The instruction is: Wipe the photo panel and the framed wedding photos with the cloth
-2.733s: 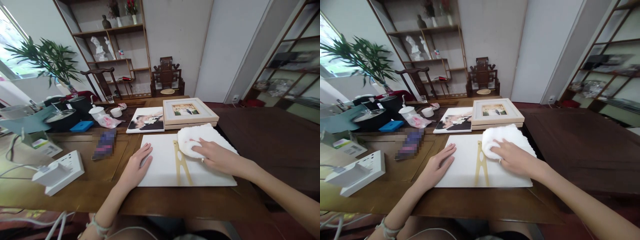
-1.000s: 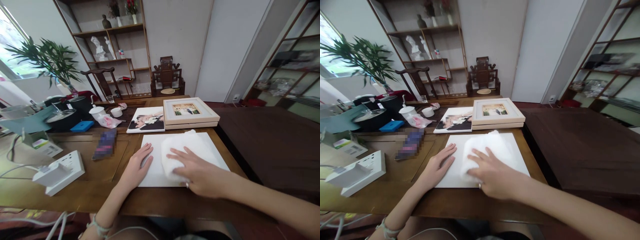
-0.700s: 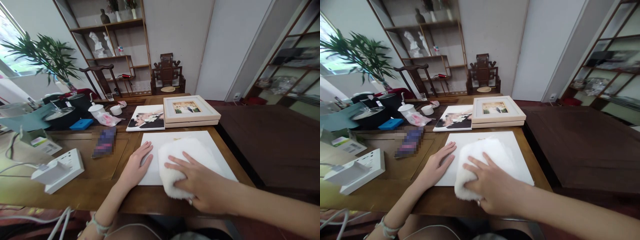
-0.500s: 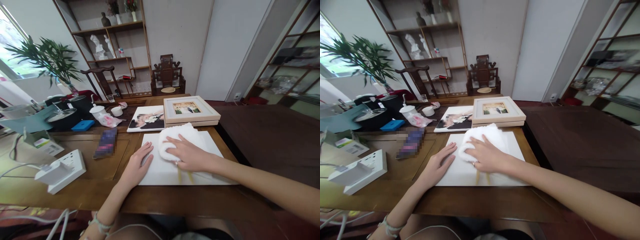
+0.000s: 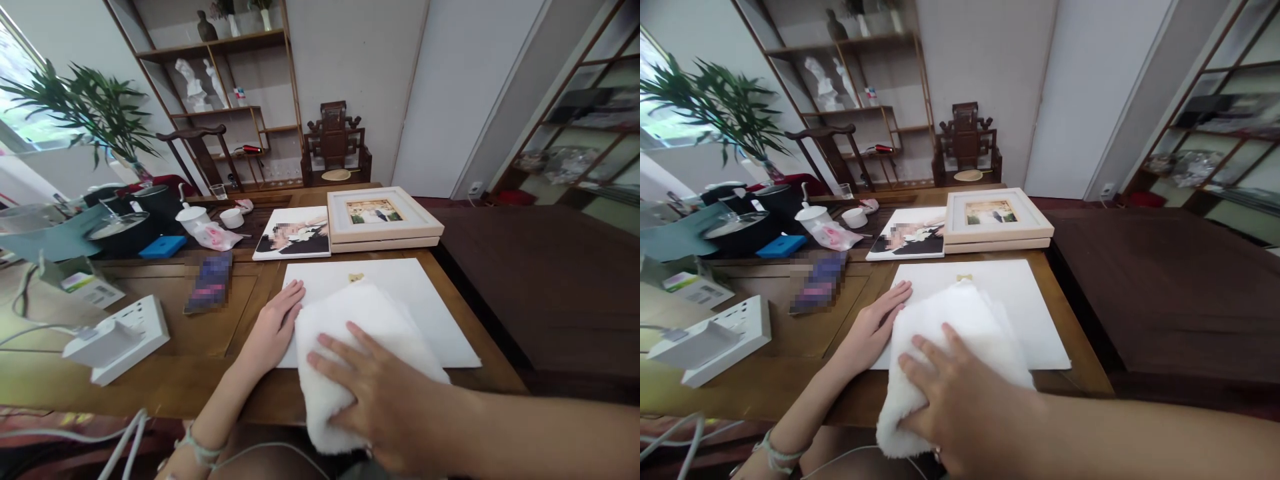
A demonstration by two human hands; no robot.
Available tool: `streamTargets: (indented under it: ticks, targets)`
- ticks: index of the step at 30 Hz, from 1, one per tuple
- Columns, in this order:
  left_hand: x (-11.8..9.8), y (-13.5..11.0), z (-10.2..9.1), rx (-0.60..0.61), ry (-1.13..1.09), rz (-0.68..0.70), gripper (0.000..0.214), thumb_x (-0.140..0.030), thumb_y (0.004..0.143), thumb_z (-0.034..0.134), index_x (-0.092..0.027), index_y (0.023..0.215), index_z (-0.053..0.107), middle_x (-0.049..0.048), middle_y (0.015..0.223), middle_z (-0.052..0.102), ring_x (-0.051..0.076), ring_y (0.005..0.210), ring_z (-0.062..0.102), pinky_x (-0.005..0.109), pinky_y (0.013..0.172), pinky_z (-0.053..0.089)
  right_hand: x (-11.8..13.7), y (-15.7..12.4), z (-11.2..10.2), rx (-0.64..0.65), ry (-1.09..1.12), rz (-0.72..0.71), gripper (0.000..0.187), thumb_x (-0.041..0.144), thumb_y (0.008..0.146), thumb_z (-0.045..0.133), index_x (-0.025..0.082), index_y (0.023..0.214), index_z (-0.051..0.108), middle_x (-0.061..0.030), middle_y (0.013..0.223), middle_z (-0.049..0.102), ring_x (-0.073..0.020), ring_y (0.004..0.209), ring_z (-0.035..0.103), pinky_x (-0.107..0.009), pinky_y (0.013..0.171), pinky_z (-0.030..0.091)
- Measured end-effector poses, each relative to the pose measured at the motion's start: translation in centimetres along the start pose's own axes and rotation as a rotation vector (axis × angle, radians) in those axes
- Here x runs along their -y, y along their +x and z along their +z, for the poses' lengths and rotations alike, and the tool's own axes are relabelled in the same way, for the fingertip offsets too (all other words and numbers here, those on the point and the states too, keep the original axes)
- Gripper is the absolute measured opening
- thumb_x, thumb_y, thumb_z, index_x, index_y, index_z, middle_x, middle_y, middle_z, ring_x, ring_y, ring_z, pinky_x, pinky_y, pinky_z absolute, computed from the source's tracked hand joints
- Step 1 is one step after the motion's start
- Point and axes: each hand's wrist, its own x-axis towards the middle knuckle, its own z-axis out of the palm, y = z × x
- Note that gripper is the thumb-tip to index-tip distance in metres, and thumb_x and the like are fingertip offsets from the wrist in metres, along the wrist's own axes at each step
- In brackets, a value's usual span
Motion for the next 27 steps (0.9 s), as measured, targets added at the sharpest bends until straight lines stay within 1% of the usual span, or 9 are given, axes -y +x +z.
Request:
streamTargets:
  ticks: [5,10,13,17,20,22,24,26,27]
  targets:
    - [0.0,0.0,0.0,-0.01,-0.008,-0.019,0.043,-0.034,0.093,0.037,-0.013,0.124,0.058,0.0093,0.136,0.052,0.022,0.131,0.042,0.042,0.112,0.03,-4.6,1.6,-1.3,-0.015,0.02,0.177,0.046,0.016,0.075,0.055,0.019,0.121,0.058,-0.0177,0.145,0.036,-0.0317,0.137,0.022,-0.06,0.107,0.016]
    - [-0.3,-0.1,-0.1,-0.047,-0.026,-0.046,0.045,-0.036,0.094,0.034,-0.014,0.126,0.055,0.0086,0.136,0.053,0.021,0.129,0.045,0.039,0.111,0.032,-8.5,4.2,-1.9,-0.081,-0.07,0.31,0.047,0.011,0.075,0.049,0.014,0.121,0.057,-0.0203,0.143,0.038,-0.0356,0.136,0.022,-0.063,0.103,0.02]
    - [-0.4,-0.3,-0.3,-0.124,-0.026,-0.023,0.048,-0.036,0.095,0.03,-0.012,0.133,0.048,0.0093,0.14,0.048,0.019,0.131,0.043,0.036,0.112,0.031,-7.9,5.0,-1.5,-0.066,-0.089,0.257,0.044,0.013,0.076,0.051,0.017,0.119,0.058,-0.0186,0.144,0.037,-0.0371,0.136,0.021,-0.067,0.102,0.018]
    - [-0.6,-0.5,-0.5,-0.197,-0.026,0.021,0.05,-0.034,0.096,0.026,-0.011,0.138,0.041,0.0079,0.145,0.041,0.017,0.135,0.036,0.034,0.114,0.026,-4.6,4.3,-0.7,-0.019,-0.059,-0.038,0.035,0.019,0.076,0.055,0.021,0.11,0.063,-0.0142,0.144,0.038,-0.0334,0.136,0.023,-0.062,0.106,0.015]
    - [-0.8,-0.6,-0.5,-0.209,-0.041,0.013,0.05,-0.035,0.096,0.025,-0.012,0.136,0.044,0.0069,0.143,0.044,0.018,0.134,0.039,0.034,0.113,0.028,-2.1,2.7,-1.1,0.014,-0.006,-0.206,0.031,0.022,0.077,0.057,0.023,0.108,0.064,-0.0119,0.141,0.042,-0.0315,0.134,0.028,-0.058,0.107,0.017]
    - [-0.8,-0.5,-0.5,-0.185,-0.046,-0.008,0.049,-0.036,0.096,0.024,-0.013,0.132,0.05,0.0065,0.139,0.049,0.019,0.13,0.044,0.036,0.111,0.032,-1.4,1.5,-2.1,0.065,0.068,-0.19,0.032,0.022,0.077,0.058,0.023,0.109,0.062,-0.0116,0.131,0.052,-0.03,0.123,0.044,-0.052,0.103,0.03]
    - [-0.8,-0.4,-0.5,-0.131,-0.044,-0.026,0.047,-0.037,0.095,0.028,-0.015,0.124,0.058,0.0062,0.133,0.056,0.021,0.126,0.049,0.038,0.109,0.036,-1.5,0.4,-3.6,0.126,0.177,-0.049,0.027,0.024,0.081,0.055,0.02,0.107,0.061,-0.0108,0.109,0.064,-0.0246,0.094,0.061,-0.04,0.084,0.047]
    - [-0.8,-0.3,-0.5,-0.075,-0.038,-0.025,0.042,-0.036,0.093,0.036,-0.016,0.116,0.065,0.0062,0.127,0.061,0.024,0.122,0.053,0.041,0.106,0.039,-2.5,-0.6,-5.5,0.091,0.281,0.109,0.024,0.029,0.083,0.056,0.019,0.105,0.059,-0.0069,0.091,0.066,-0.0201,0.075,0.062,-0.032,0.067,0.049]
    - [-0.7,-0.2,-0.5,-0.053,-0.031,-0.018,0.039,-0.036,0.091,0.041,-0.016,0.112,0.067,0.0062,0.125,0.062,0.026,0.12,0.054,0.042,0.105,0.041,-3.2,-1.0,-6.4,0.029,0.312,0.154,0.022,0.031,0.083,0.056,0.019,0.102,0.058,-0.0048,0.088,0.065,-0.0191,0.073,0.061,-0.03,0.065,0.049]
